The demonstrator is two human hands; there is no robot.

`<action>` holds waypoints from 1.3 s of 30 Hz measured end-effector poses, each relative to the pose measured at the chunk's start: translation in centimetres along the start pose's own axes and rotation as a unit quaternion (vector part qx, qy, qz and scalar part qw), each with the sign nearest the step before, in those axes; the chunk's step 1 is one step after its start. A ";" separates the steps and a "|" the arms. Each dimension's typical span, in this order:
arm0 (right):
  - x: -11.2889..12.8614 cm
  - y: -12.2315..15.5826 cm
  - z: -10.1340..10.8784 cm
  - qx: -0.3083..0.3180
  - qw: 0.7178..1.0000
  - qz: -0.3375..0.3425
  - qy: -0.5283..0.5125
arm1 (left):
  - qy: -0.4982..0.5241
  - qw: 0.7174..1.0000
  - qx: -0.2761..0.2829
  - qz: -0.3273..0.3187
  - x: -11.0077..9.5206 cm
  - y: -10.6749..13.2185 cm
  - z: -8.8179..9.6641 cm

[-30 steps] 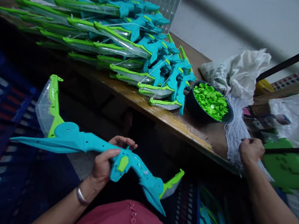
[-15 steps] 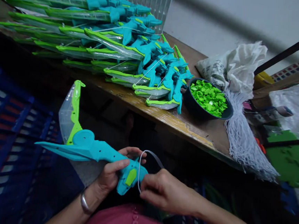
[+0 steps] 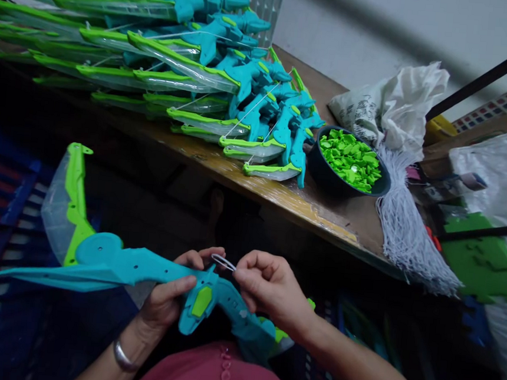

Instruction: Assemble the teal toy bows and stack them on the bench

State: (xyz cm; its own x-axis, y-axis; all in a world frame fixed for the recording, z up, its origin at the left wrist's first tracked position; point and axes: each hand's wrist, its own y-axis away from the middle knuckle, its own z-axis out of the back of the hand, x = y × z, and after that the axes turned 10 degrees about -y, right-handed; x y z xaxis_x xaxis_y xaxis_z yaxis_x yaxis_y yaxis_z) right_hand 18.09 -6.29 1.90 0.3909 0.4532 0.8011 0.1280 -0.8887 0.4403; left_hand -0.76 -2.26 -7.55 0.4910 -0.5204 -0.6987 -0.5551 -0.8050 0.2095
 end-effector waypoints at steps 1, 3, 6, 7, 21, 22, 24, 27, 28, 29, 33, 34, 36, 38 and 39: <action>-0.2 0.0 -0.4 0.015 1.000 -0.004 0.005 | -0.005 1.000 0.001 -0.003 0.0 0.0 0.0; -1.2 0.2 -1.2 0.052 0.998 -0.026 0.017 | -0.020 1.000 0.016 -0.006 -0.1 0.1 -0.2; -2.7 0.6 -2.3 0.116 0.991 -0.047 0.044 | -0.026 0.998 0.045 -0.039 -0.6 0.0 -0.8; -3.0 0.7 -2.5 0.142 0.987 -0.030 0.075 | -0.024 0.997 0.049 -0.054 -0.8 -0.1 -1.0; -2.8 -0.6 14.1 -0.279 0.816 0.012 0.505 | -0.063 0.995 -0.014 -0.081 -3.0 0.8 0.2; -3.1 -1.1 14.8 -0.270 0.827 -0.006 0.494 | -0.063 0.995 -0.020 -0.079 -3.1 0.9 0.1; -3.8 -1.9 15.6 -0.243 0.855 -0.030 0.456 | -0.070 0.995 -0.028 -0.070 -3.2 0.9 -0.1; -4.8 -2.7 15.7 -0.232 0.896 -0.037 0.377 | -0.077 0.994 -0.042 -0.065 -3.7 0.9 -0.6; -4.9 -2.8 15.7 -0.241 0.905 -0.031 0.349 | -0.076 0.993 -0.051 -0.068 -3.8 0.9 -0.8; -5.0 -2.8 15.7 -0.251 0.913 -0.023 0.321 | -0.076 0.993 -0.059 -0.070 -3.9 0.8 -0.9; -4.9 -2.5 15.7 -0.265 0.936 0.009 0.232 | -0.074 0.991 -0.077 -0.079 -4.1 0.5 -0.8; -4.9 -2.4 15.6 -0.265 0.939 0.013 0.219 | -0.076 0.991 -0.078 -0.078 -4.0 0.5 -0.7; -5.3 -2.3 15.4 -0.273 0.939 0.023 0.206 | -0.083 0.990 -0.075 -0.080 -3.9 0.5 -0.3; -5.7 -2.2 15.1 -0.296 0.933 0.040 0.202 | -0.090 0.990 -0.068 -0.081 -3.8 0.5 0.1; -5.8 -2.0 15.0 -0.310 0.928 0.050 0.202 | -0.079 0.991 -0.074 -0.074 -3.7 0.6 0.3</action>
State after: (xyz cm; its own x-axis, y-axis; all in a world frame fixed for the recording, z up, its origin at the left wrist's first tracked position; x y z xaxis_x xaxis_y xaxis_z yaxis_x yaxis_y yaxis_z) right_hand 29.29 -8.18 -9.73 -0.0174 0.4711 0.8819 -0.4886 -0.7736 0.4036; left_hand -3.13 -0.74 -5.01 0.4422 -0.3509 -0.8254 -0.3739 -0.9087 0.1859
